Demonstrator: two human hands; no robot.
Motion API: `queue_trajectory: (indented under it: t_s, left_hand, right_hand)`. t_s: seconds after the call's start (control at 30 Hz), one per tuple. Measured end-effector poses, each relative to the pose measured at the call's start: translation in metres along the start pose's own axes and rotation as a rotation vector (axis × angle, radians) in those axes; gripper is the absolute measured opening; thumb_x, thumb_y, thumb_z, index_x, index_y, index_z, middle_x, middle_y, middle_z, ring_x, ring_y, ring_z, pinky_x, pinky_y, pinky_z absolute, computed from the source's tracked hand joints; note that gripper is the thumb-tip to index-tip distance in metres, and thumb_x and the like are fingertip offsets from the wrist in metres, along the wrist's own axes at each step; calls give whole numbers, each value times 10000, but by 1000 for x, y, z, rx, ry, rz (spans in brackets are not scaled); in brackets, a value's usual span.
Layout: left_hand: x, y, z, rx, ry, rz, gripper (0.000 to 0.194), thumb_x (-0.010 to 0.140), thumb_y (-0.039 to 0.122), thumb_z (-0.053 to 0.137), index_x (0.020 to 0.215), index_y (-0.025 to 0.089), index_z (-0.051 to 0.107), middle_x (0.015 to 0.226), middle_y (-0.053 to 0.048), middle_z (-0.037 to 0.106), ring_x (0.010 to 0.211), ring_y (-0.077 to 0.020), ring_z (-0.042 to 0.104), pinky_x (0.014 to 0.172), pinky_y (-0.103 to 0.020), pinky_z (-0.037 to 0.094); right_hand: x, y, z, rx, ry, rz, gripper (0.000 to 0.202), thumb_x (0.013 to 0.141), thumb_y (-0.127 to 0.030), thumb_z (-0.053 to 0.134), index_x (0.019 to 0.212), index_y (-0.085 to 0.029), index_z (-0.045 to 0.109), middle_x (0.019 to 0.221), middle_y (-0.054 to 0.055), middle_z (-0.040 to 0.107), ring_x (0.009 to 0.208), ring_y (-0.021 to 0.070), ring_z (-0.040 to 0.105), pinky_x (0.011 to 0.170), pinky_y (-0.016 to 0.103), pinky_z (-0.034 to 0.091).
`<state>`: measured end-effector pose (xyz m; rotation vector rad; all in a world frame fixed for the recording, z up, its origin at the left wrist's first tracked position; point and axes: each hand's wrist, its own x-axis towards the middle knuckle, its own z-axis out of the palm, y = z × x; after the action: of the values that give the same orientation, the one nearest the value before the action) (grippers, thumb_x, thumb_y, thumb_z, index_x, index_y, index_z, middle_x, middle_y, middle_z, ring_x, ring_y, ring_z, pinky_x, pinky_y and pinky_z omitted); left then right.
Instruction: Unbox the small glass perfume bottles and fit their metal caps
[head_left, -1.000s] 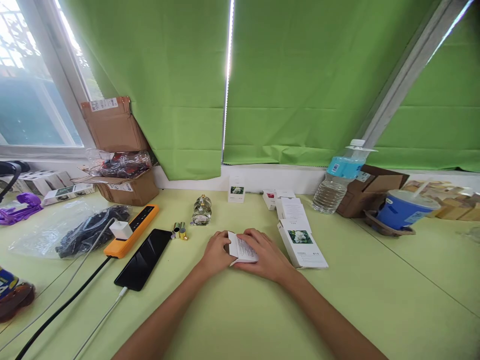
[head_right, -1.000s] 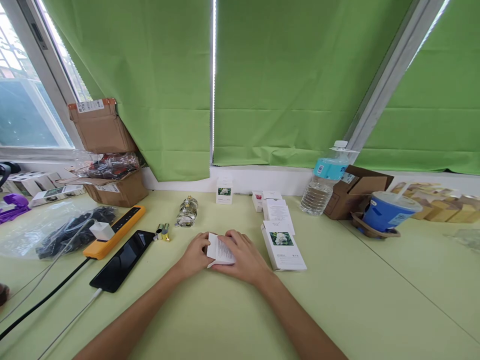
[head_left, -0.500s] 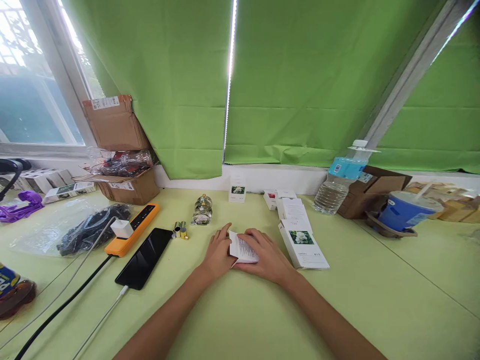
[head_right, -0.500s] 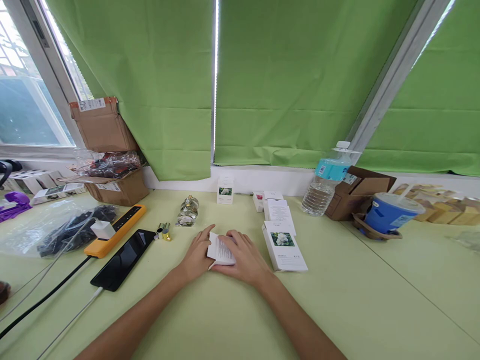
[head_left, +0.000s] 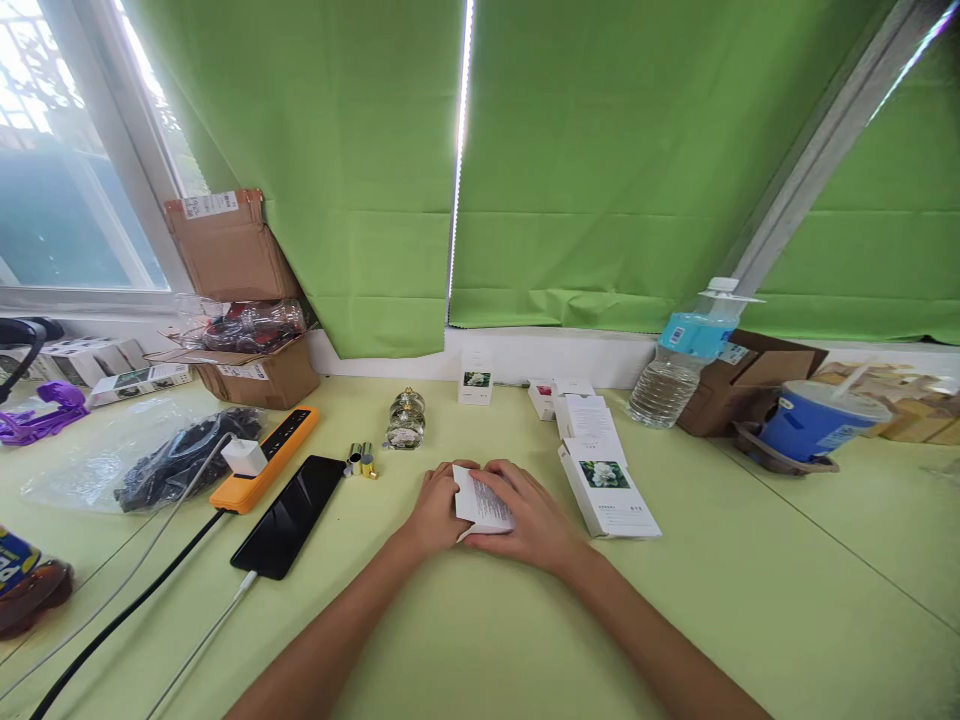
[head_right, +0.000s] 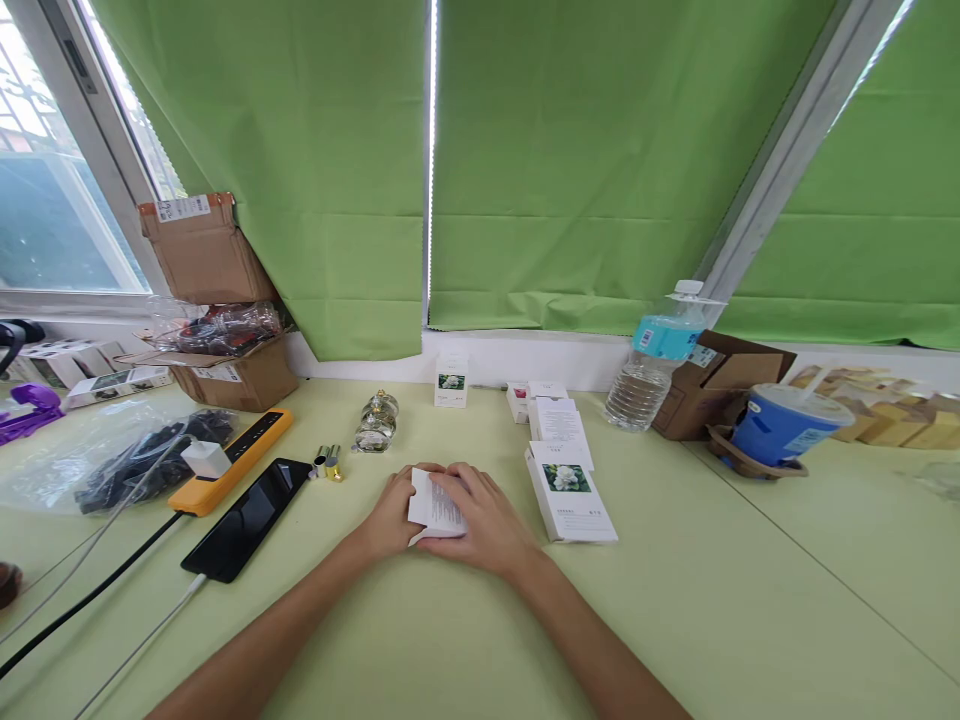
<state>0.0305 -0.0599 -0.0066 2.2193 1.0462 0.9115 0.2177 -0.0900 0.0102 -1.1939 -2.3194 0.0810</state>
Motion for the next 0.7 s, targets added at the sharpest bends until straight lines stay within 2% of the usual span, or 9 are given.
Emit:
queue_trajectory:
  t_s: [0.47, 0.7]
  left_hand:
    - [-3, 8, 0, -35, 36, -5, 498, 675, 178, 633, 1170, 228, 613, 1247, -53, 609, 1132, -267, 530, 960, -388, 400]
    - [-1, 7, 0, -49, 30, -21, 433, 666, 159, 632, 1095, 214, 653, 1178, -48, 640, 1060, -261, 561, 928, -370, 425]
  right_hand:
    - [-1, -3, -2, 5, -11, -27, 734, 721, -588, 695, 1343, -286, 447, 1262, 107, 491, 1101, 285, 531, 946, 431, 462]
    - [1, -2, -3, 12, -9, -25, 743, 713, -603, 694, 1340, -286, 453, 1233, 104, 502, 1071, 279, 543, 925, 420, 468]
